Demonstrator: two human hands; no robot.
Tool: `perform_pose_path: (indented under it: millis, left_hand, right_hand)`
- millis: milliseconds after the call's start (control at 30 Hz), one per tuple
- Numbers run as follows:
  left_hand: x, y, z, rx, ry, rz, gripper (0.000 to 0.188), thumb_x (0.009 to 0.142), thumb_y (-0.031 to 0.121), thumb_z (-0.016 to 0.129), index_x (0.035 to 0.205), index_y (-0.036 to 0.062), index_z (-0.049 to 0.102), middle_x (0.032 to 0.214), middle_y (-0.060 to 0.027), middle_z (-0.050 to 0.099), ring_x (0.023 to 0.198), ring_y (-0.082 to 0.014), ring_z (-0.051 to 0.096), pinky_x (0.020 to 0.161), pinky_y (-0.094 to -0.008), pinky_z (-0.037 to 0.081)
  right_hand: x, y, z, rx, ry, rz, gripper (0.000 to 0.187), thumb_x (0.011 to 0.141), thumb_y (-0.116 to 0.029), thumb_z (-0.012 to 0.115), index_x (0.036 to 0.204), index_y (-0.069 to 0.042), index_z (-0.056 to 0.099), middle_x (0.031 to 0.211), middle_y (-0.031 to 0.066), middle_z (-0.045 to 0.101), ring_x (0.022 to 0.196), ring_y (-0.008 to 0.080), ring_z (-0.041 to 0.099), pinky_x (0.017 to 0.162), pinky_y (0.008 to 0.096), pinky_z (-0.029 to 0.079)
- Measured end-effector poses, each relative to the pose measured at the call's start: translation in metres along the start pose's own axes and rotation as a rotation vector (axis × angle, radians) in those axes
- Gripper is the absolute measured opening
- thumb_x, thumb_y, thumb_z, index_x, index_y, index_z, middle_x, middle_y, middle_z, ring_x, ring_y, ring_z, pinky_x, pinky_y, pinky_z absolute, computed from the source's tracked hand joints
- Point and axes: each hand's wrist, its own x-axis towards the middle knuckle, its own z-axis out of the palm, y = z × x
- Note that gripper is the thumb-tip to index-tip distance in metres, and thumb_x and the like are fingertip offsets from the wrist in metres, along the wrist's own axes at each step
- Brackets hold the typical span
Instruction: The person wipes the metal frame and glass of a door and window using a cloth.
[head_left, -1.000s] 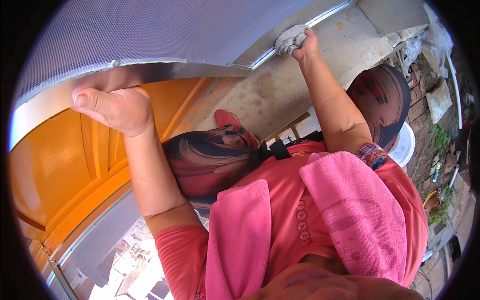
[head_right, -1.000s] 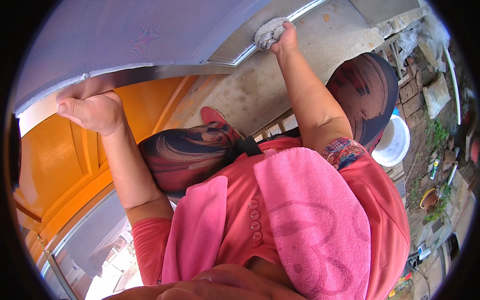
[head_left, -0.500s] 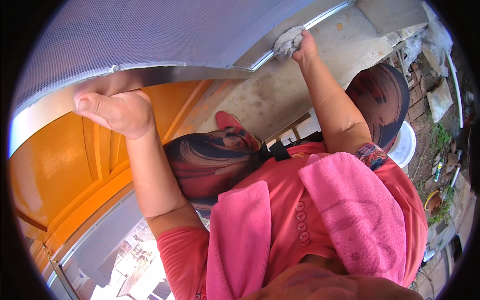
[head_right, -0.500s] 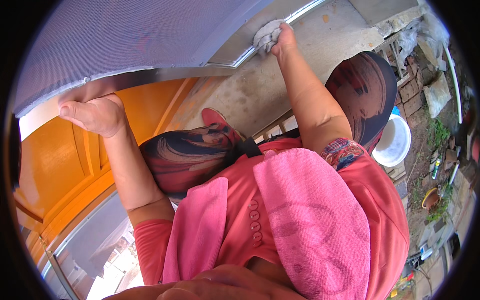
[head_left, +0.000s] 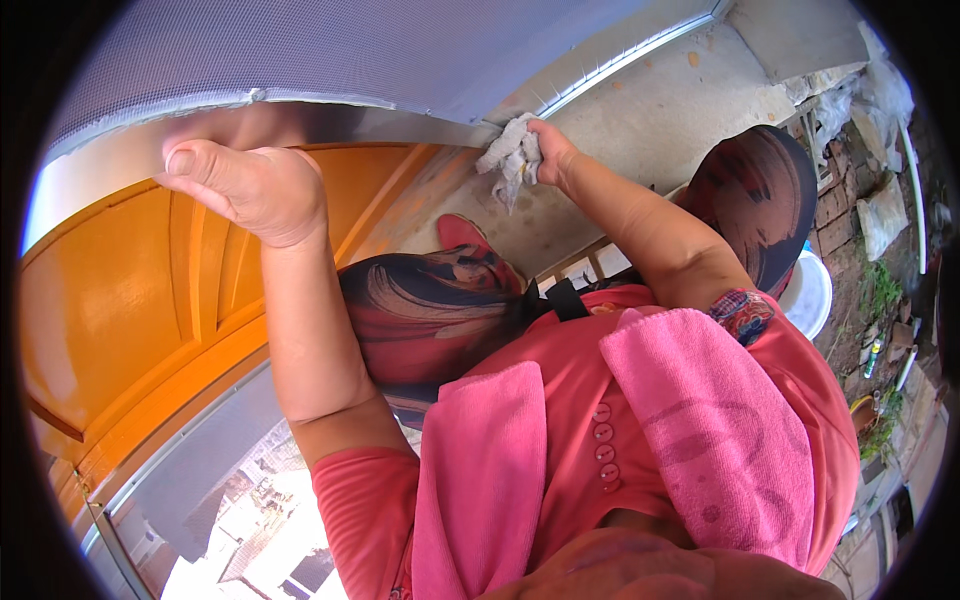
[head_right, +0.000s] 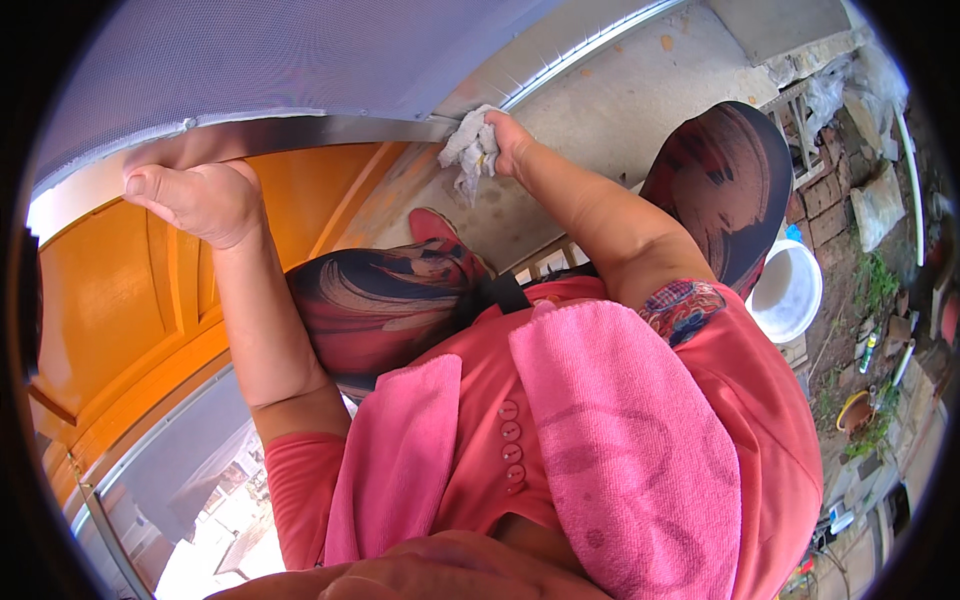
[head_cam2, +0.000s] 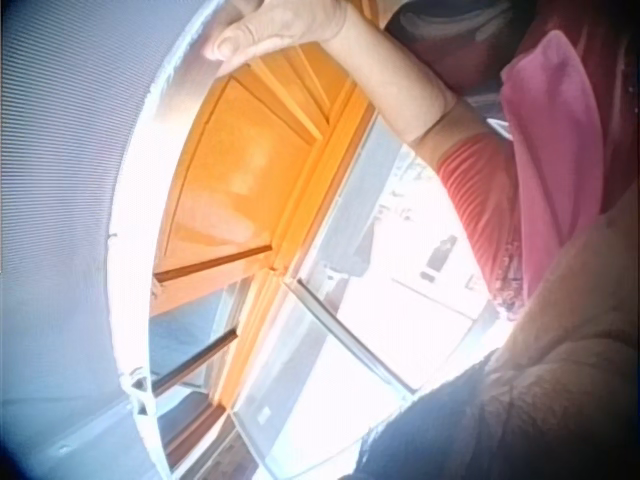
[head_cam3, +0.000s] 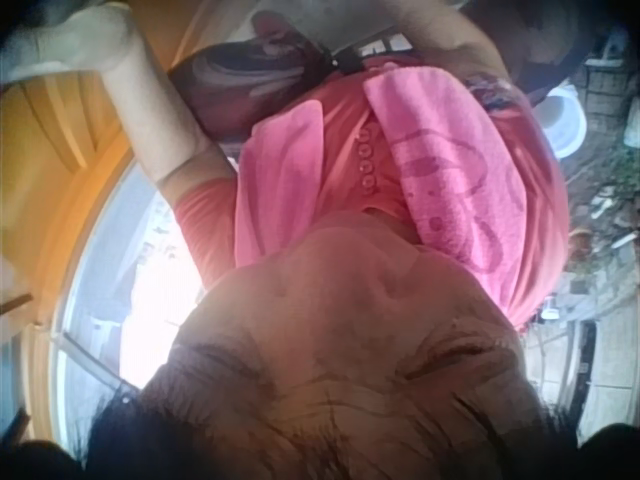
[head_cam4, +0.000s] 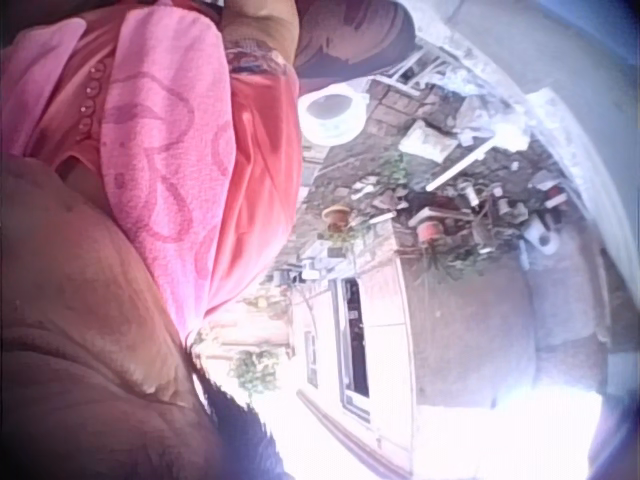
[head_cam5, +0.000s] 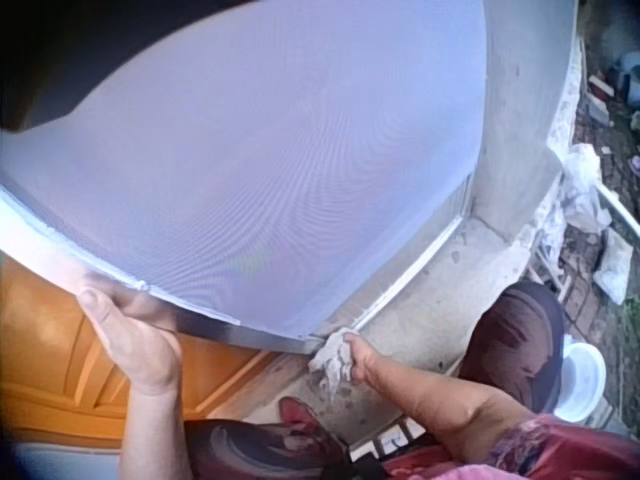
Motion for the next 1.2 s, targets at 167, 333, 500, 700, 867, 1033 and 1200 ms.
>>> perform_pose_path:
  millis: [167, 333, 500, 700, 867, 1033, 1200]
  left_hand:
    - [0.002, 0.006, 0.001, 0.061, -0.03, 0.038, 0.048, 0.113, 0.048, 0.029, 0.082, 0.0106, 0.032, 0.09, -0.0023, 0.035, 0.085, -0.0194, 0.033, 0.095, -0.0336, 0.036]
    - [0.003, 0.004, 0.002, 0.047, -0.029, 0.025, 0.048, 0.112, 0.048, 0.029, 0.085, 0.0091, 0.034, 0.09, -0.0033, 0.036, 0.086, -0.0216, 0.034, 0.1, -0.0365, 0.034]
    - [0.0, -0.002, -0.006, 0.004, -0.033, 0.0, 0.053, 0.107, 0.061, 0.041, 0.098, 0.0086, 0.042, 0.099, -0.002, 0.043, 0.095, -0.0139, 0.043, 0.093, -0.0288, 0.044]
    - [0.0, 0.001, -0.001, 0.015, -0.076, 0.026, 0.054, 0.106, 0.062, 0.041, 0.098, 0.0083, 0.043, 0.1, -0.0024, 0.044, 0.094, -0.0137, 0.042, 0.093, -0.0285, 0.043]
    - [-0.002, -0.004, -0.01, 0.021, -0.039, -0.028, 0.055, 0.107, 0.062, 0.041, 0.1, 0.0075, 0.044, 0.103, -0.0026, 0.045, 0.095, -0.0145, 0.043, 0.094, -0.0281, 0.042]
    - [0.002, 0.003, 0.001, 0.04, -0.045, 0.004, 0.051, 0.109, 0.056, 0.035, 0.097, 0.0072, 0.043, 0.1, -0.0031, 0.044, 0.093, -0.0191, 0.039, 0.105, -0.0386, 0.028]
    - [-0.002, 0.007, 0.002, 0.003, -0.043, -0.003, 0.05, 0.113, 0.049, 0.029, 0.087, 0.0076, 0.04, 0.091, -0.0028, 0.038, 0.088, -0.0234, 0.034, 0.125, -0.0488, 0.009]
  right_hand:
    - [0.004, 0.004, -0.013, -0.062, 0.052, -0.009, 0.037, 0.101, -0.026, 0.039, 0.113, -0.005, 0.067, 0.109, 0.0159, 0.073, 0.102, 0.0367, 0.071, 0.093, 0.0533, 0.058]
    - [0.012, 0.017, -0.014, -0.142, 0.084, 0.071, 0.036, 0.103, -0.024, 0.039, 0.116, -0.002, 0.064, 0.11, 0.0181, 0.073, 0.1, 0.037, 0.072, 0.09, 0.0553, 0.059]
    - [-0.015, 0.028, 0.027, -0.299, 0.019, -0.042, 0.031, 0.103, -0.017, 0.047, 0.121, 0.002, 0.062, 0.114, 0.0196, 0.071, 0.101, 0.0365, 0.072, 0.088, 0.0533, 0.06]
    - [-0.036, 0.057, 0.061, -0.367, -0.072, -0.191, 0.031, 0.1, -0.015, 0.05, 0.12, 0.005, 0.063, 0.112, 0.0181, 0.072, 0.099, 0.0332, 0.073, 0.084, 0.0496, 0.061]
    - [0.006, 0.045, 0.027, -0.299, 0.046, -0.037, 0.028, 0.099, -0.016, 0.052, 0.113, 0.004, 0.065, 0.109, 0.0187, 0.072, 0.094, 0.0344, 0.073, 0.084, 0.0507, 0.061]
    - [0.043, 0.033, -0.002, -0.435, 0.136, -0.006, 0.032, 0.098, -0.019, 0.054, 0.117, 0.005, 0.065, 0.111, 0.0197, 0.072, 0.097, 0.0345, 0.073, 0.084, 0.0499, 0.06]
    - [-0.007, 0.032, 0.036, -0.58, 0.059, -0.074, 0.038, 0.097, -0.021, 0.058, 0.122, 0.007, 0.064, 0.116, 0.0198, 0.071, 0.101, 0.0323, 0.072, 0.085, 0.0463, 0.06]
